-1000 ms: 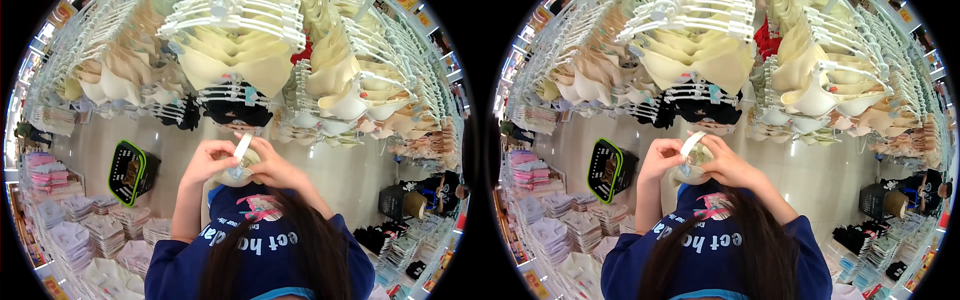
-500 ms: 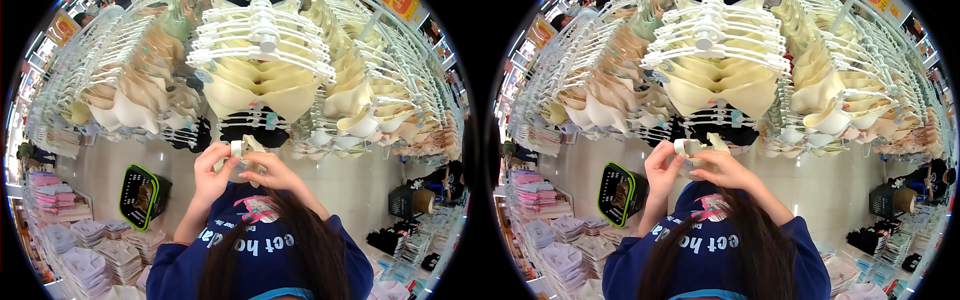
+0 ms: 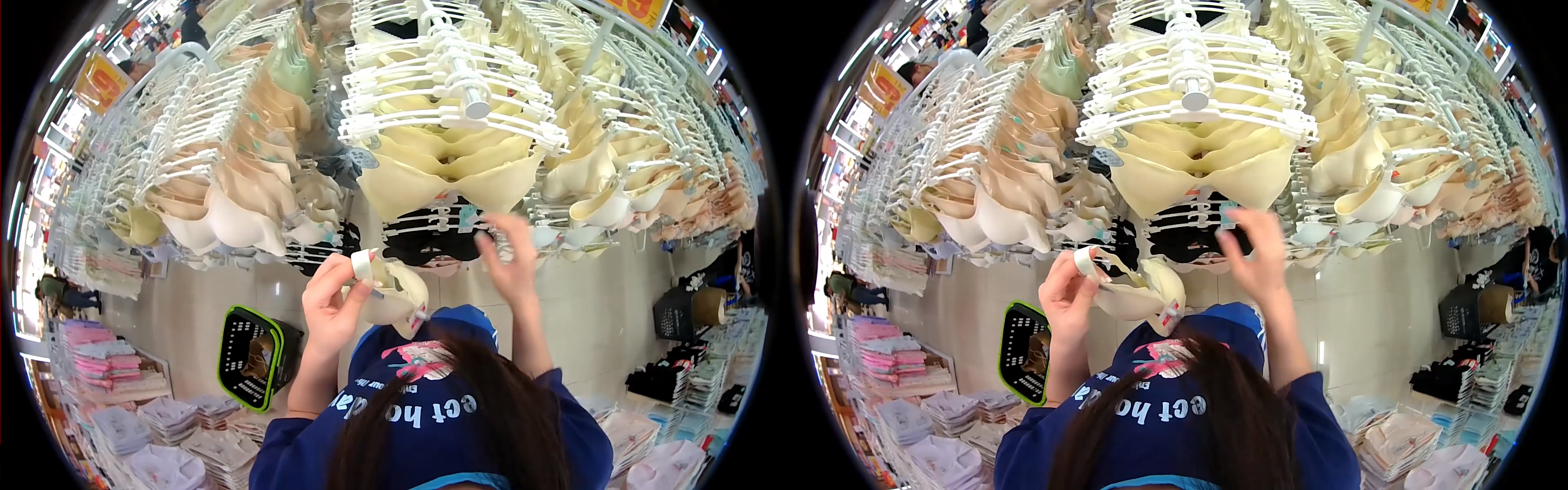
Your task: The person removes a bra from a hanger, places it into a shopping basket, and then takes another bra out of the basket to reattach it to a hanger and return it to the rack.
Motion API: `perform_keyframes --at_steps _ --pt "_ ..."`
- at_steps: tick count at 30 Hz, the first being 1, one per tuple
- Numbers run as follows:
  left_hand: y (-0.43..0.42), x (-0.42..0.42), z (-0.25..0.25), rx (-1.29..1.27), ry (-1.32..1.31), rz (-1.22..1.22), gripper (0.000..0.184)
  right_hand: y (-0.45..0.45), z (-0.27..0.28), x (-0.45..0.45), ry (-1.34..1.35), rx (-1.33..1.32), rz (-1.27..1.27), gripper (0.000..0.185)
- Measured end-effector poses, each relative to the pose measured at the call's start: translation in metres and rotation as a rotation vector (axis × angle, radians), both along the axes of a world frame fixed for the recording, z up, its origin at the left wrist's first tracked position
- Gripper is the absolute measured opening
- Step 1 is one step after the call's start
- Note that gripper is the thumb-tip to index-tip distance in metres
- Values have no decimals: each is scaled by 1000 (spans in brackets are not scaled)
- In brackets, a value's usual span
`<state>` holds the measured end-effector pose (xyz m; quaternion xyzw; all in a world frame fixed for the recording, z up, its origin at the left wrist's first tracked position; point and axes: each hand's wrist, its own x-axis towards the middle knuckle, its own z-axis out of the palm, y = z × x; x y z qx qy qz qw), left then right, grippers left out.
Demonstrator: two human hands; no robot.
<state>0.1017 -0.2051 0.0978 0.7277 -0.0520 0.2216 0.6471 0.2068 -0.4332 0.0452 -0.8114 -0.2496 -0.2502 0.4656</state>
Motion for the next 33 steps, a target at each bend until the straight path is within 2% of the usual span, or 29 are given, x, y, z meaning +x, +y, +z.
perform_keyframes --at_steps 1,3,5,8,9,13,18,21,24,28,33 --pt "3 0 -3 18 -14 17 27 -2 20 8 -188 -36 -99 31" --pt "7 -2 -6 9 -29 36 27 -3 50 25 -379 -104 -230 37" --pt "11 -6 -8 -14 -49 65 23 4 75 44 -415 -174 -260 35" --pt "21 -17 -18 -43 -48 99 21 13 79 76 -494 -324 -244 33" --pt "23 -18 -17 12 -65 135 18 16 77 83 -509 -318 -237 25" --pt "26 -27 -16 -26 -63 207 14 21 75 93 -548 -315 -260 14" --pt "32 -28 -21 -13 -81 228 9 18 84 95 -552 -204 -231 11" --pt "38 -28 -28 -4 -100 215 8 8 94 96 -450 -165 -97 11" --pt "44 -28 -30 42 -154 221 8 -3 100 93 -430 -150 -86 11" --pt "44 -23 -22 197 -266 288 12 -19 96 72 -409 -164 -199 11" --pt "48 -16 -21 130 -319 258 11 -38 63 30 -160 -138 -236 7"
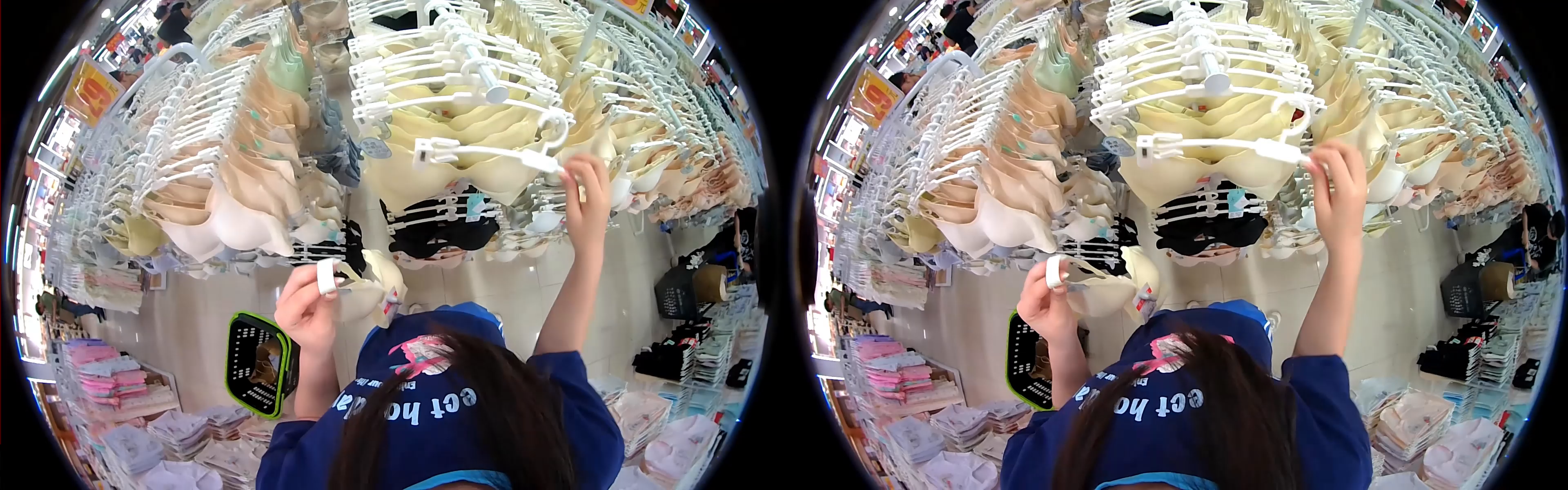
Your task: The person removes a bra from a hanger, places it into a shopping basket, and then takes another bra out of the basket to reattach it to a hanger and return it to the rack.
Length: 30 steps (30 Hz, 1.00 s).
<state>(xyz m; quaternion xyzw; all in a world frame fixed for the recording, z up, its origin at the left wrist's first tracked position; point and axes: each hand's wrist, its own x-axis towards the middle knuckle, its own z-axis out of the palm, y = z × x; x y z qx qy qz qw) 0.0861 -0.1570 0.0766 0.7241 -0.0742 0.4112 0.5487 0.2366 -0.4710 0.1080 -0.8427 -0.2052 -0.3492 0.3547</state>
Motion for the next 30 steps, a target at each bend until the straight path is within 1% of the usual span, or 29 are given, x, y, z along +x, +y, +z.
perform_keyframes --at_steps 2,3,5,7,8,9,11,12,16,19,20,23,24,27,28,29,30 --pt "-1 4 3 37 -19 11 11 -3 -20 -16 72 37 -8 7" --pt "-2 4 4 52 -17 20 11 -1 -28 -23 121 62 39 7" --pt "-5 7 4 1 -40 -23 11 10 -44 -37 222 118 128 9" --pt "-9 14 3 51 -159 14 11 20 -61 -46 302 117 230 6" --pt "-8 13 2 92 -127 9 12 24 -66 -50 325 102 266 6" --pt "-12 14 5 52 -94 4 15 28 -74 -52 345 84 309 6" --pt "-9 13 -3 -56 -85 -109 11 36 -80 -57 386 91 396 6" --pt "-10 19 -1 -24 -153 -149 12 39 -81 -59 425 111 396 6" --pt "-15 12 -2 -57 -113 -157 13 43 -87 -61 529 181 406 7" --pt "-23 2 -2 -88 38 -4 13 41 -88 -57 545 223 437 6" --pt "-27 3 -4 -138 24 32 14 40 -88 -55 545 235 449 6" --pt "-37 2 -1 -187 150 220 16 36 -86 -48 579 250 489 6" --pt "-42 4 0 -225 164 196 21 35 -85 -46 577 252 503 6" --pt "-45 11 -3 -262 80 -47 36 32 -83 -42 578 249 538 6" --pt "-49 12 -1 -215 111 -71 51 31 -83 -41 582 243 545 6" --pt "-52 12 4 -216 137 -109 40 29 -82 -40 586 237 549 7" --pt "-55 12 2 -143 162 -63 32 27 -81 -39 595 238 558 7"
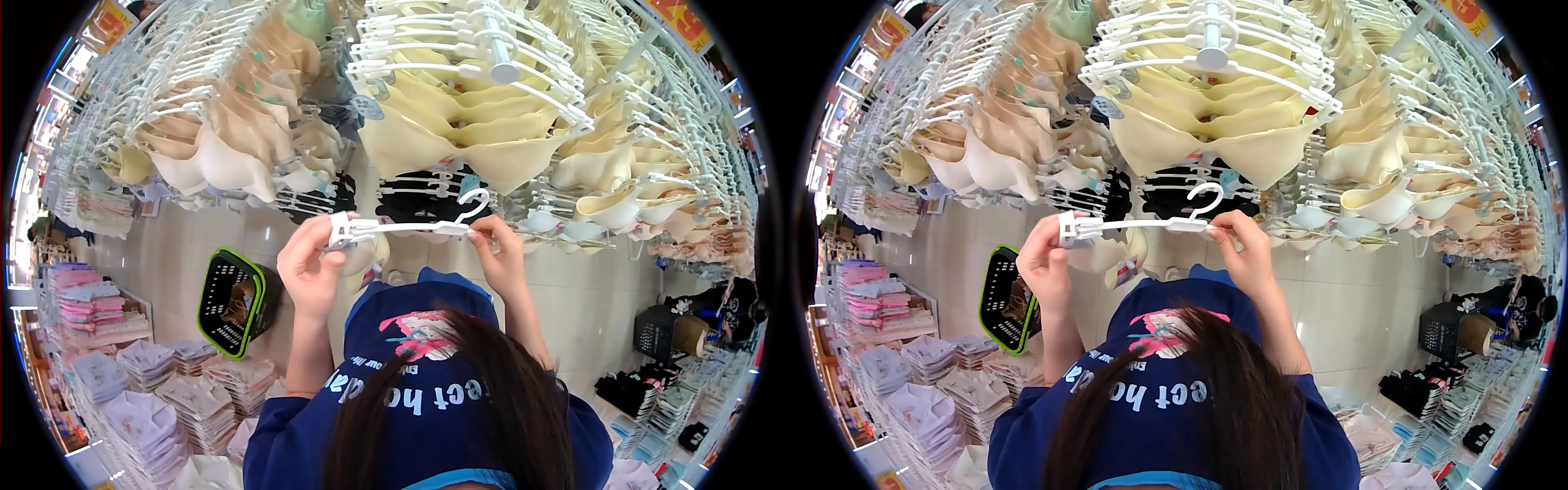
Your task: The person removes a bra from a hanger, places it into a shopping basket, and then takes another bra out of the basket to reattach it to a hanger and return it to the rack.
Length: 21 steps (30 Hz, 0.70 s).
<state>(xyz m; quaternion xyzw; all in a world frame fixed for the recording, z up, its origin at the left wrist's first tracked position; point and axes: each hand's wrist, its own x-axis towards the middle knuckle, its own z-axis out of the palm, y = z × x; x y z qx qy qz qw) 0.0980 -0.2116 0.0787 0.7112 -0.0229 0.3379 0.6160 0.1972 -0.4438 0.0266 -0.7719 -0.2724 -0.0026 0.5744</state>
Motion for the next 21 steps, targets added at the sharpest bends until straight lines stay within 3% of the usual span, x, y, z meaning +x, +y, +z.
perform_keyframes --at_steps 1,2,7,8,11,14,17,21 --pt "-2 0 -1 77 26 36 25 -1 0 1 7 4 12 6" --pt "-8 -1 1 -2 98 105 17 -2 -1 1 14 7 23 6" --pt "-18 4 0 -1 142 107 17 -7 -11 2 7 -6 19 22" --pt "-18 4 -1 23 144 109 17 -7 -16 1 -71 58 -91 34" --pt "-24 8 -2 158 125 105 18 2 -15 -4 -110 471 -330 43" --pt "-34 12 -7 294 91 146 17 13 9 0 -378 237 -61 45" --pt "-44 15 -8 324 91 128 18 39 20 -5 -160 222 265 47" --pt "-49 14 -12 303 118 117 17 47 24 -10 -214 99 286 34"
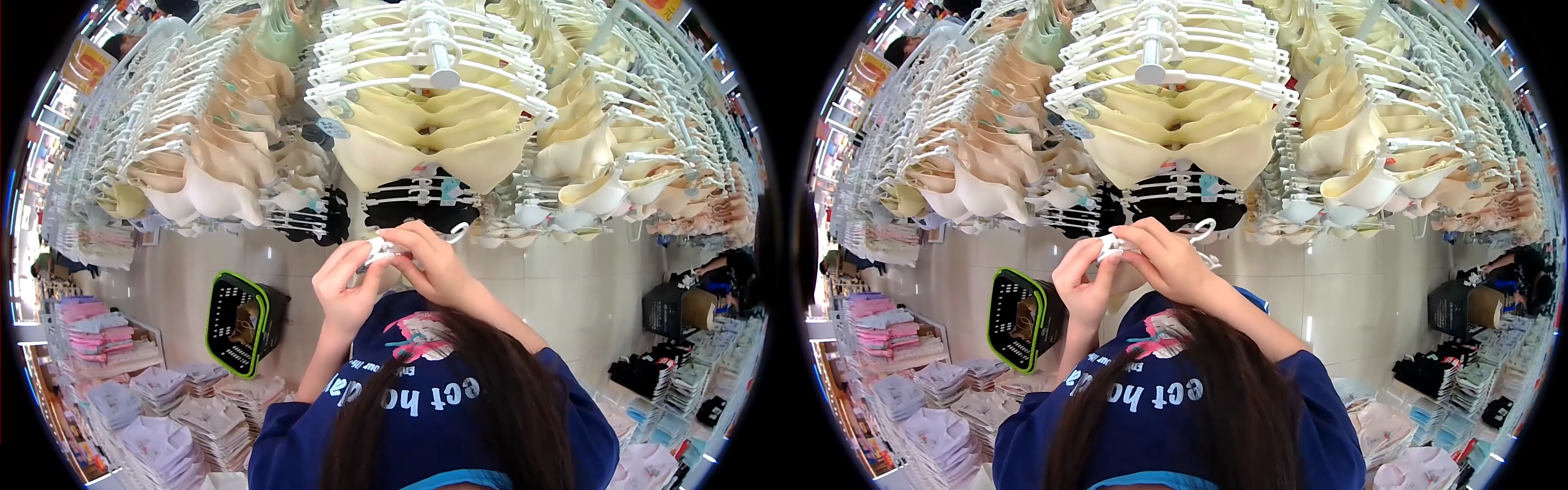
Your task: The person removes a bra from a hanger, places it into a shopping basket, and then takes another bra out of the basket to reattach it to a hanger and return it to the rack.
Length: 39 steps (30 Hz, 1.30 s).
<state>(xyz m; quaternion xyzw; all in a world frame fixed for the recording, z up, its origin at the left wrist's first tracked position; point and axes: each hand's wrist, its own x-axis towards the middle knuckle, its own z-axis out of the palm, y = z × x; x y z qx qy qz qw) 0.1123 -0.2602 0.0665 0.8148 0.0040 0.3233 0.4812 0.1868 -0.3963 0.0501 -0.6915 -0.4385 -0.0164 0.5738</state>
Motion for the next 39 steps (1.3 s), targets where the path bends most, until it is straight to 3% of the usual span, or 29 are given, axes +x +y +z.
perform_keyframes --at_steps 7,10,14,17,27,31,34,35,39 --pt "-6 1 -16 -84 -11 -77 17 -16 2 -5 77 -57 -66 29" --pt "-3 2 -15 -160 -44 -119 12 -22 -1 -2 159 53 1 30" --pt "1 2 -10 -161 28 -121 12 -38 1 -2 369 12 11 33" --pt "2 1 -3 -69 12 -124 12 -45 1 -3 353 -34 71 35" --pt "-12 -1 -3 -217 -19 -175 11 -38 -9 -4 318 80 -36 33" --pt "-12 -6 -7 -63 -66 -234 15 -35 -13 -3 244 167 -32 29" --pt "-24 -5 -19 -521 -131 -317 25 -39 -13 -4 291 217 -8 28" --pt "-19 -7 -19 -500 -21 -316 32 -42 -13 -4 314 216 9 29" --pt "-24 -6 -15 -615 -11 -259 32 -44 -14 -4 382 183 -8 27"
